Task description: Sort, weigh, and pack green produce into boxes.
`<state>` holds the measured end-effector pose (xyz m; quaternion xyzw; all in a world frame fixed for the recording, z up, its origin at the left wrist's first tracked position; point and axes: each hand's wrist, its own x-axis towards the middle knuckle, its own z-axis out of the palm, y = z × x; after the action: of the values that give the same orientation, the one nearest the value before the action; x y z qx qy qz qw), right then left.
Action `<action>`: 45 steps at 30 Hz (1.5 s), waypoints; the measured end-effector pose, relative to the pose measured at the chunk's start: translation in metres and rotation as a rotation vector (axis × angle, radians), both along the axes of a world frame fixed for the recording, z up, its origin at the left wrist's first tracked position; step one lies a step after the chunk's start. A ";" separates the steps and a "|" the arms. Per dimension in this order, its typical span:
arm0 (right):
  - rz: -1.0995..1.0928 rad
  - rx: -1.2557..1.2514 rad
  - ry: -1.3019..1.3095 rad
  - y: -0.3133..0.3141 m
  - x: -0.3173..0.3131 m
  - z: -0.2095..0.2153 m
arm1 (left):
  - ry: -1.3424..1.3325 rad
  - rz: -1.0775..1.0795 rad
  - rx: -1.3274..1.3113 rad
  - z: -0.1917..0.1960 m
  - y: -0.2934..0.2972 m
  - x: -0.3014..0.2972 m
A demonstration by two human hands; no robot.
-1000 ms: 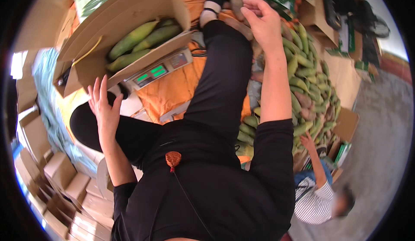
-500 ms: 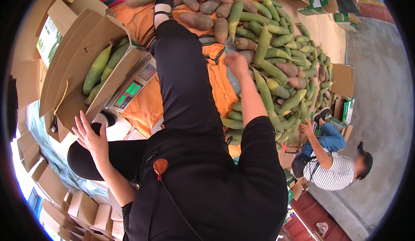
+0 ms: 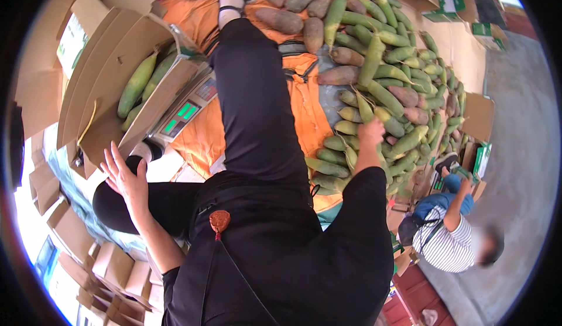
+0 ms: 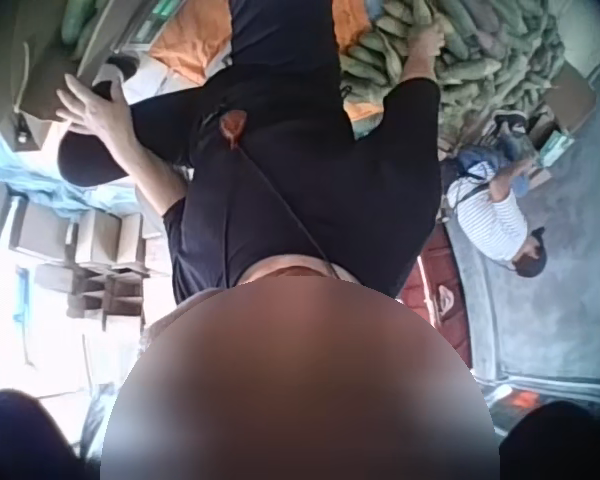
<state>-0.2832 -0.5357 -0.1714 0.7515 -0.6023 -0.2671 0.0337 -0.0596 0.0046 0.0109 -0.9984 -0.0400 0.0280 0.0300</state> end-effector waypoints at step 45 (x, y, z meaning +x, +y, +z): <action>0.204 0.693 -1.200 0.061 0.145 0.094 | -0.058 0.000 -0.211 0.007 0.006 0.006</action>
<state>-0.1385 -0.4744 -0.0778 0.7894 -0.3234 0.0218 -0.5214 -0.0537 0.0103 0.0178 -0.9964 -0.0374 0.0032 -0.0765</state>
